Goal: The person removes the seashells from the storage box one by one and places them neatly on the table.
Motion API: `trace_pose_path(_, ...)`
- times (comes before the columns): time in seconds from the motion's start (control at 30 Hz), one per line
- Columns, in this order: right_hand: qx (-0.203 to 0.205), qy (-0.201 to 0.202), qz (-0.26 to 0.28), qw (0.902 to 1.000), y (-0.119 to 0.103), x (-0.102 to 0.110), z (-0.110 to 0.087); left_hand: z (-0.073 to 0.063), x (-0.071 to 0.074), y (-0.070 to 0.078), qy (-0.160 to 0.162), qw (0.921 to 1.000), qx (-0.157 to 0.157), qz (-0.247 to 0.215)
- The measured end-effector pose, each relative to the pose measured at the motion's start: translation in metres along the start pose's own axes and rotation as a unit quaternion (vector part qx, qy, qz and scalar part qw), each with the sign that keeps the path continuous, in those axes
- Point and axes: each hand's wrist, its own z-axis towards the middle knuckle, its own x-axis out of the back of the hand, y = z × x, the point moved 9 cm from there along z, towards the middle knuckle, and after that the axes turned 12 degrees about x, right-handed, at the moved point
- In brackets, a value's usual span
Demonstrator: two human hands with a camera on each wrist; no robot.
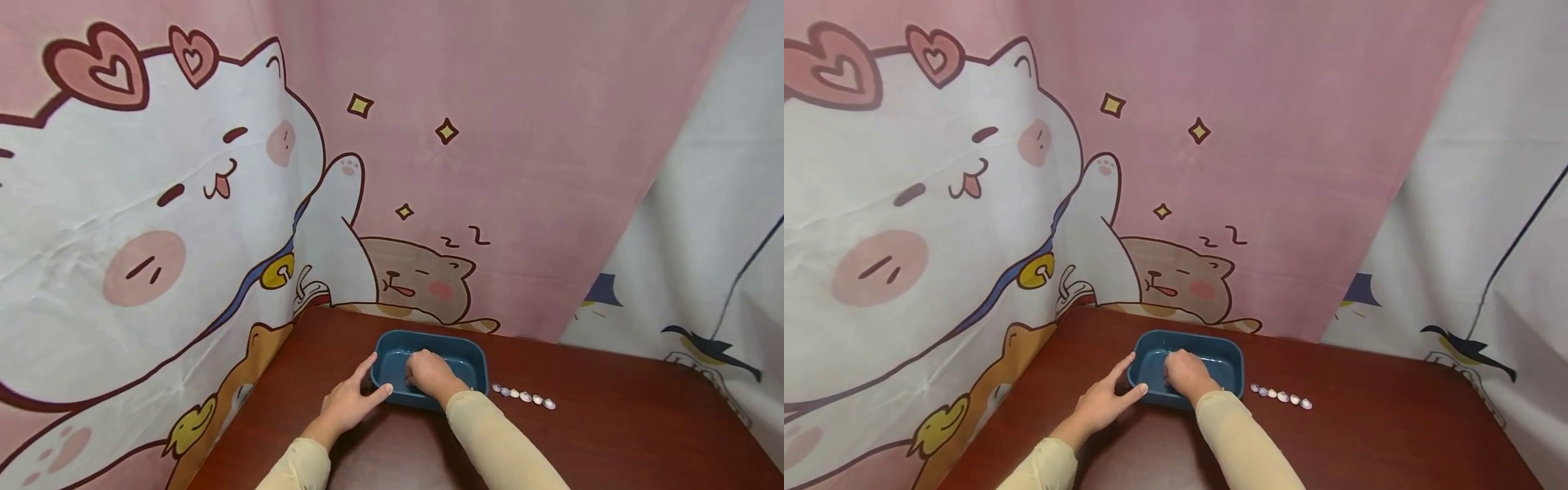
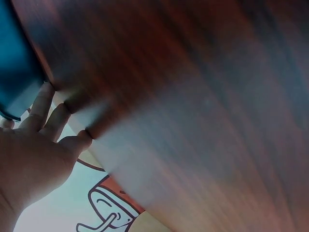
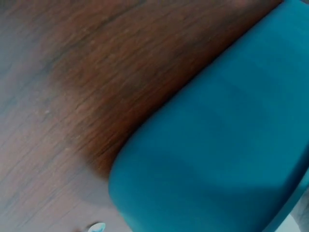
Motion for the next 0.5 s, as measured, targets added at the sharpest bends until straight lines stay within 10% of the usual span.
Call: trace_pose_path(0.5,-0.01,0.02,0.01,0.9997,0.0053,0.0014,0.0027,0.0019,-0.0019,-0.0008,-0.004,1.0,0.003,-0.002)
